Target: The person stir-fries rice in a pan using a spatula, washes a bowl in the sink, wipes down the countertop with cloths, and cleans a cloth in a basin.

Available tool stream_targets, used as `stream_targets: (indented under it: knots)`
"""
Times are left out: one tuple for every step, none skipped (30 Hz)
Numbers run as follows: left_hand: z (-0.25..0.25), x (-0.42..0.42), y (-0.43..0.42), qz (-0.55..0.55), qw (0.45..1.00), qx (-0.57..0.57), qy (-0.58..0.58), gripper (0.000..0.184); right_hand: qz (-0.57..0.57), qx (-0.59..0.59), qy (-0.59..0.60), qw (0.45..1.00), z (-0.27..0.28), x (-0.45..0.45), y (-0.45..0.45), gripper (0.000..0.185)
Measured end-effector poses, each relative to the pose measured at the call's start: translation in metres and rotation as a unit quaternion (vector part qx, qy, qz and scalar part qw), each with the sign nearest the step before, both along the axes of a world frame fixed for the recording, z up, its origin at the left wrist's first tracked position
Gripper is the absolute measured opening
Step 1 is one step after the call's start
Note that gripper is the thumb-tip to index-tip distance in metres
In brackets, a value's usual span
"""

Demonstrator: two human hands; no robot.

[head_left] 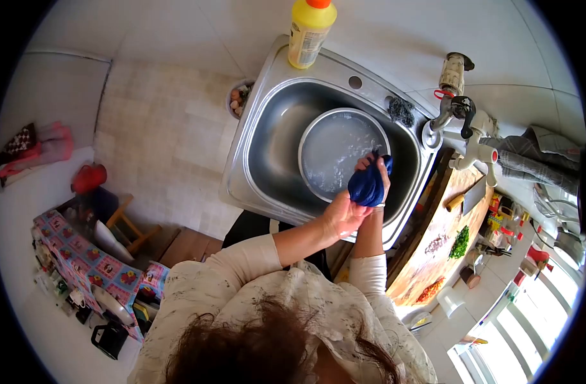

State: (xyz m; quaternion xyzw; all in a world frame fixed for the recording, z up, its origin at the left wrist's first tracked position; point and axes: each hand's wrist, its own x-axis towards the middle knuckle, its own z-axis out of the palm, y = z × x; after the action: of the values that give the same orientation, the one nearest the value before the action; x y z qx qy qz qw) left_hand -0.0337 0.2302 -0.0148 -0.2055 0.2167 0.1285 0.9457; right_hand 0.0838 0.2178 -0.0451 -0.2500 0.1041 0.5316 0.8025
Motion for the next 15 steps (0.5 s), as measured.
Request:
stream_targets:
  knots:
    - [-0.009, -0.006, 0.001, -0.025, 0.999, 0.017, -0.016, 0.015, 0.006, -0.140, -0.121, 0.983, 0.023, -0.001, 0.009, 0.021]
    - [0.002, -0.011, 0.014, -0.068, 0.995, 0.073, 0.011, 0.012, 0.064, -0.190, -0.189, 0.961, 0.032, 0.004, 0.010, 0.021]
    - [0.016, -0.007, 0.022, -0.108, 0.983, 0.093, 0.118, 0.011, 0.122, -0.236, -0.256, 0.930, 0.039, 0.011, 0.012, 0.022]
    - [0.016, -0.007, 0.025, -0.137, 0.972, 0.135, 0.139, 0.011, 0.133, -0.250, -0.283, 0.916, 0.046, 0.011, 0.016, 0.023]
    - [0.014, -0.006, 0.027, -0.164, 0.957, 0.176, 0.160, 0.011, 0.145, -0.263, -0.310, 0.902, 0.052, 0.011, 0.019, 0.023]
    - [0.010, -0.005, 0.031, -0.228, 0.922, 0.245, 0.197, 0.012, 0.156, -0.277, -0.336, 0.887, 0.056, 0.011, 0.022, 0.024]
    - [0.004, -0.003, 0.035, -0.289, 0.875, 0.312, 0.232, 0.012, 0.177, -0.285, -0.362, 0.869, 0.053, 0.012, 0.022, 0.024]
    - [-0.001, -0.002, 0.038, -0.346, 0.818, 0.375, 0.265, 0.013, 0.198, -0.293, -0.388, 0.851, 0.048, 0.015, 0.020, 0.024]
    - [-0.004, -0.001, 0.039, -0.356, 0.788, 0.415, 0.283, 0.014, 0.217, -0.301, -0.413, 0.832, 0.042, 0.018, 0.019, 0.025]
    - [-0.005, 0.000, 0.040, -0.365, 0.756, 0.455, 0.299, 0.015, 0.238, -0.304, -0.466, 0.796, 0.037, 0.019, 0.018, 0.026]
    - [-0.005, 0.001, 0.040, -0.373, 0.721, 0.493, 0.314, 0.015, 0.245, -0.314, -0.532, 0.747, 0.032, 0.019, 0.018, 0.029]
    - [-0.010, 0.002, 0.039, -0.389, 0.662, 0.544, 0.338, 0.014, 0.251, -0.323, -0.594, 0.693, 0.026, 0.019, 0.017, 0.032]
    - [-0.010, 0.002, 0.039, -0.384, 0.603, 0.599, 0.362, 0.014, 0.254, -0.330, -0.651, 0.634, 0.018, 0.020, 0.017, 0.035]
    - [-0.009, 0.002, 0.039, -0.376, 0.540, 0.649, 0.382, 0.014, 0.265, -0.357, -0.680, 0.582, 0.010, 0.019, 0.017, 0.046]
    - [-0.007, 0.001, 0.039, -0.366, 0.472, 0.695, 0.401, 0.014, 0.282, -0.387, -0.687, 0.547, 0.004, 0.021, 0.014, 0.047]
